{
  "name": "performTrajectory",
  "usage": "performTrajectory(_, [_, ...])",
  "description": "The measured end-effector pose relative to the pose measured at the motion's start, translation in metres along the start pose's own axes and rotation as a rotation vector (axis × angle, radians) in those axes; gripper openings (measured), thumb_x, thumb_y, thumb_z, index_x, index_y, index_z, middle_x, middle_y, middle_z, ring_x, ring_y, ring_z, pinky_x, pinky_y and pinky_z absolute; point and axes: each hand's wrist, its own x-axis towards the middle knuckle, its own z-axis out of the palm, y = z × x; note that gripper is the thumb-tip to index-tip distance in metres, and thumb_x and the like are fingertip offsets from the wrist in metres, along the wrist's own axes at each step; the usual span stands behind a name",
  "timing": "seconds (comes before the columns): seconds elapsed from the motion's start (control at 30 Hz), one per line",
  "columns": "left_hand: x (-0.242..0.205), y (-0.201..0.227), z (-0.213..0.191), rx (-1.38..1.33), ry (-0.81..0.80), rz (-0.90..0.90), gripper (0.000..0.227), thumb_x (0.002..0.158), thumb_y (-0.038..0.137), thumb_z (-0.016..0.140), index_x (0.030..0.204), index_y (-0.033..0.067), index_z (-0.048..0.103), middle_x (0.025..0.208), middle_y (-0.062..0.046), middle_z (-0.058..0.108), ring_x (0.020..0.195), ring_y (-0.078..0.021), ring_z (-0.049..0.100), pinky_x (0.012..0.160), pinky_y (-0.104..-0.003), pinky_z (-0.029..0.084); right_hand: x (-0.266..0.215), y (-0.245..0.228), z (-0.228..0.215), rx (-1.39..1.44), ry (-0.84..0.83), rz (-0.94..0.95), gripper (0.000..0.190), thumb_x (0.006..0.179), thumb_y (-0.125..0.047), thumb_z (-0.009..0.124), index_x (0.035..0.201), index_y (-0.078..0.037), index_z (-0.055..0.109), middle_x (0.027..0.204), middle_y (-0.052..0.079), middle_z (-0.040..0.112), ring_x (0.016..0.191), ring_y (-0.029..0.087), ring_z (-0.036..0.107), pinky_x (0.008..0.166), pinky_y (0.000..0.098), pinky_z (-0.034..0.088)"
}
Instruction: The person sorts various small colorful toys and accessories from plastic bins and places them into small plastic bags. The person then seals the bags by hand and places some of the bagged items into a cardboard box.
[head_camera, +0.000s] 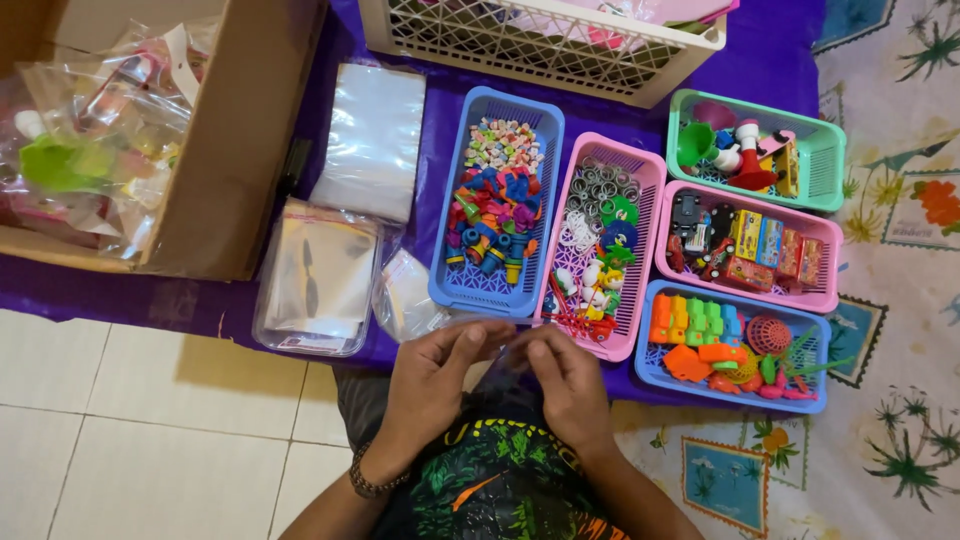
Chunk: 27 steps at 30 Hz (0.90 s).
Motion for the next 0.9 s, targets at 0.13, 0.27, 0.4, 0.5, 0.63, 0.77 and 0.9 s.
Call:
performTrajectory(0.13, [-0.006, 0.001, -0.002, 0.133, -0.004, 0.023, 0.044, 0.095, 0.042, 0.057, 0.108, 0.0064, 0.080, 0.100, -0.010, 0.085, 0.093, -0.0193, 0.084, 0.087, -0.030, 0.069, 0.009, -0.009, -0.005, -0.125, 0.211, -0.087, 0.025, 0.095, -0.024, 0.066, 0.115, -0.009, 0.064, 0.103, 0.007, 0.069, 0.098, 0.020, 0.070, 0.088, 0.0323, 0.060])
performTrajectory(0.27, [-0.005, -0.005, 0.000, 0.219, -0.078, -0.008, 0.033, 0.098, 0.034, 0.057, 0.108, 0.0121, 0.080, 0.094, -0.003, 0.085, 0.085, -0.0135, 0.084, 0.079, -0.025, 0.068, 0.019, -0.015, -0.002, -0.087, 0.046, -0.142, 0.015, 0.089, -0.013, 0.076, 0.102, -0.008, 0.072, 0.098, 0.006, 0.070, 0.092, 0.018, 0.069, 0.082, 0.0298, 0.060])
performTrajectory(0.4, [-0.007, -0.005, 0.001, 0.152, -0.105, -0.090, 0.036, 0.098, 0.034, 0.056, 0.112, 0.0081, 0.077, 0.087, -0.007, 0.086, 0.080, -0.0159, 0.085, 0.079, -0.026, 0.070, 0.019, -0.017, 0.003, -0.025, 0.061, -0.142, 0.005, 0.092, -0.009, 0.074, 0.089, -0.006, 0.071, 0.084, 0.004, 0.068, 0.077, 0.014, 0.066, 0.069, 0.0255, 0.055])
performTrajectory(0.5, [-0.006, -0.010, 0.000, 0.061, -0.114, -0.093, 0.034, 0.098, 0.029, 0.058, 0.113, 0.0048, 0.077, 0.089, -0.008, 0.084, 0.081, -0.0191, 0.085, 0.073, -0.027, 0.070, 0.017, -0.011, 0.007, -0.054, 0.097, -0.166, 0.006, 0.094, -0.010, 0.071, 0.089, -0.006, 0.070, 0.082, 0.004, 0.065, 0.075, 0.014, 0.063, 0.068, 0.0260, 0.053])
performTrajectory(0.63, [-0.005, -0.009, -0.002, 0.132, -0.140, -0.038, 0.035, 0.099, 0.032, 0.057, 0.113, 0.0074, 0.077, 0.082, -0.008, 0.084, 0.078, -0.0167, 0.085, 0.068, -0.026, 0.071, 0.015, -0.005, 0.013, -0.129, 0.150, -0.231, 0.012, 0.096, -0.015, 0.068, 0.087, -0.007, 0.068, 0.080, 0.003, 0.064, 0.074, 0.015, 0.061, 0.068, 0.0282, 0.050])
performTrajectory(0.77, [-0.007, -0.013, -0.002, 0.247, -0.137, -0.016, 0.030, 0.098, 0.033, 0.059, 0.102, 0.0115, 0.080, 0.079, -0.002, 0.084, 0.066, -0.0113, 0.081, 0.061, -0.021, 0.062, 0.014, 0.007, 0.018, -0.108, 0.209, -0.287, 0.018, 0.100, -0.015, 0.062, 0.083, -0.007, 0.063, 0.077, 0.004, 0.061, 0.069, 0.014, 0.056, 0.062, 0.0284, 0.047])
performTrajectory(0.9, [-0.007, -0.005, 0.001, 0.126, -0.131, -0.056, 0.034, 0.097, 0.031, 0.059, 0.106, 0.0059, 0.080, 0.090, -0.006, 0.085, 0.078, -0.0155, 0.085, 0.068, -0.025, 0.071, 0.016, 0.003, 0.013, -0.027, 0.159, -0.185, 0.019, 0.101, -0.013, 0.061, 0.083, -0.006, 0.064, 0.078, 0.003, 0.063, 0.071, 0.014, 0.060, 0.066, 0.0276, 0.050])
